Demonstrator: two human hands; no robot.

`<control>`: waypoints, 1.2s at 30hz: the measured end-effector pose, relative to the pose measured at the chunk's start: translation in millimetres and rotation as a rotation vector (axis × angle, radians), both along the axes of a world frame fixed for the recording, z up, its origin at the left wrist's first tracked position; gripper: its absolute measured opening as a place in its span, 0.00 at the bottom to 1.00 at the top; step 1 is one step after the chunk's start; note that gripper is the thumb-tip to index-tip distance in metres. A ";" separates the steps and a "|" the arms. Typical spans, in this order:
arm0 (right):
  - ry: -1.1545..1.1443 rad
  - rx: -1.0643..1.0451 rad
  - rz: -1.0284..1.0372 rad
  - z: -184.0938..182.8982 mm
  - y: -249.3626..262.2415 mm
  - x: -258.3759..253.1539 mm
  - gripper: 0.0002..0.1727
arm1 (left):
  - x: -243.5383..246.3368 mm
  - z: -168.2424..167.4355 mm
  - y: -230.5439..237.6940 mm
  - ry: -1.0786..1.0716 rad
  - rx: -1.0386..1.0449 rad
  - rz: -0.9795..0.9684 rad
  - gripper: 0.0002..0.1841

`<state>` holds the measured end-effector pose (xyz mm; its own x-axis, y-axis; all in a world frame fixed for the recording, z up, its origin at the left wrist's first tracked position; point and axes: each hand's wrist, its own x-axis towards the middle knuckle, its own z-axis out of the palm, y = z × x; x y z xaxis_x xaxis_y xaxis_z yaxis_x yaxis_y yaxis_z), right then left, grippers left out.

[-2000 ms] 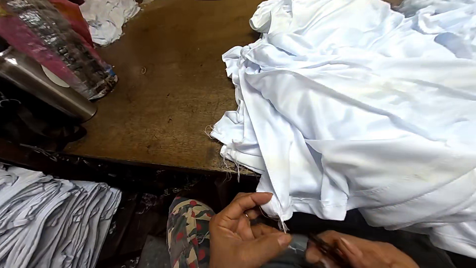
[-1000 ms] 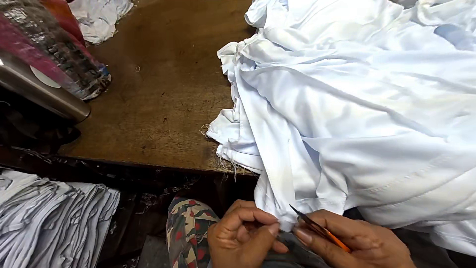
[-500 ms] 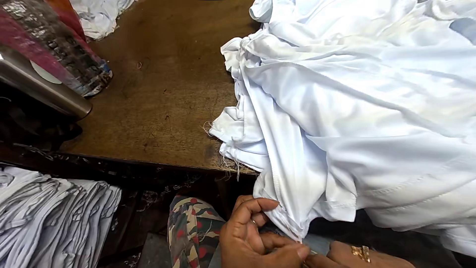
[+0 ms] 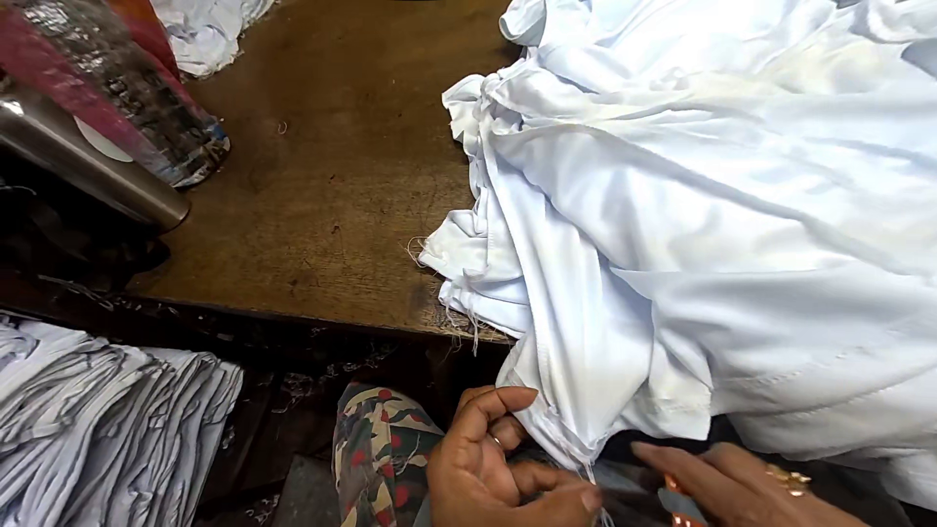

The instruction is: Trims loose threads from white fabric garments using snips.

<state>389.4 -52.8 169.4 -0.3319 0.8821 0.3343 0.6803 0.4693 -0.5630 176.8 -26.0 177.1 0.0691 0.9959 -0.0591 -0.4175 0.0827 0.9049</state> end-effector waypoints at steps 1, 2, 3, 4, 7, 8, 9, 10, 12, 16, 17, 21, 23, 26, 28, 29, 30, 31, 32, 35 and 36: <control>-0.052 0.037 -0.028 -2.4 0.6 4.9 0.25 | -1.2 2.6 -0.1 -0.003 -0.002 0.004 0.32; -0.091 0.076 -0.044 -4.7 1.0 8.3 0.23 | -2.3 4.7 -0.2 -0.006 -0.005 0.006 0.32; -0.117 0.108 -0.050 -6.1 0.5 10.0 0.22 | -2.7 6.5 -0.4 -0.008 -0.008 0.008 0.33; -0.135 0.135 -0.054 -6.0 -0.7 10.0 0.21 | -2.3 8.0 -0.7 -0.011 -0.012 0.010 0.33; -0.145 0.191 -0.084 -3.0 -3.3 1.5 0.22 | 0.9 11.2 -1.5 -0.013 -0.022 0.009 0.33; -0.138 0.198 -0.087 -2.8 -2.4 -1.4 0.21 | 1.6 11.5 -1.9 -0.009 -0.019 0.010 0.33; -0.133 0.203 -0.087 -3.2 -0.8 -3.9 0.21 | 2.1 11.7 -2.5 -0.004 -0.014 0.011 0.34; -0.134 0.211 -0.088 -3.8 0.6 -5.9 0.21 | 2.4 11.6 -2.9 0.003 -0.008 0.013 0.34; -0.147 0.240 -0.084 -5.3 4.3 -9.5 0.21 | 2.5 11.1 -3.4 0.012 0.000 0.016 0.34; -0.189 0.289 -0.087 -5.8 10.3 -14.5 0.19 | 3.3 9.4 -4.1 0.032 0.018 0.037 0.34; -0.196 0.295 -0.098 -6.4 11.4 -15.4 0.19 | 3.8 9.5 -4.4 0.045 0.027 0.043 0.34; -0.198 0.286 -0.130 -9.7 13.1 -15.4 0.20 | 5.9 8.9 -5.4 0.066 0.053 0.061 0.36; -0.180 0.257 -0.125 -9.5 11.0 -13.4 0.21 | 5.2 9.0 -5.2 0.062 0.058 0.063 0.37; -0.161 0.254 -0.122 -10.5 9.4 -12.1 0.21 | 4.9 9.7 -6.0 0.072 0.058 0.060 0.37; -0.163 0.270 -0.121 -9.9 10.4 -14.3 0.21 | 5.6 9.2 -6.7 0.076 0.067 0.048 0.38; -0.169 0.277 -0.125 -9.5 11.5 -15.7 0.21 | 6.3 9.0 -6.9 0.080 0.072 0.044 0.38; -0.177 0.283 -0.130 -9.3 12.7 -16.9 0.21 | 6.9 9.1 -7.2 0.086 0.074 0.042 0.38; -0.187 0.290 -0.134 -9.3 14.2 -17.8 0.21 | 7.1 9.3 -7.4 0.093 0.076 0.039 0.39; -0.193 0.301 -0.137 -9.9 15.9 -18.5 0.20 | 7.0 9.1 -7.5 0.097 0.079 0.036 0.39; -0.175 0.299 -0.147 -11.6 20.9 -19.4 0.19 | 7.0 7.8 -7.7 0.104 0.089 0.026 0.40; -0.132 0.264 -0.143 -11.4 22.4 -18.7 0.20 | 6.5 7.3 -7.8 0.103 0.093 0.019 0.40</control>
<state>370.7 -30.4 158.0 -0.2665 0.8115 0.5200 0.8091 0.4816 -0.3369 183.3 -33.8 184.4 0.0482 0.9984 0.0281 -0.3228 -0.0110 0.9464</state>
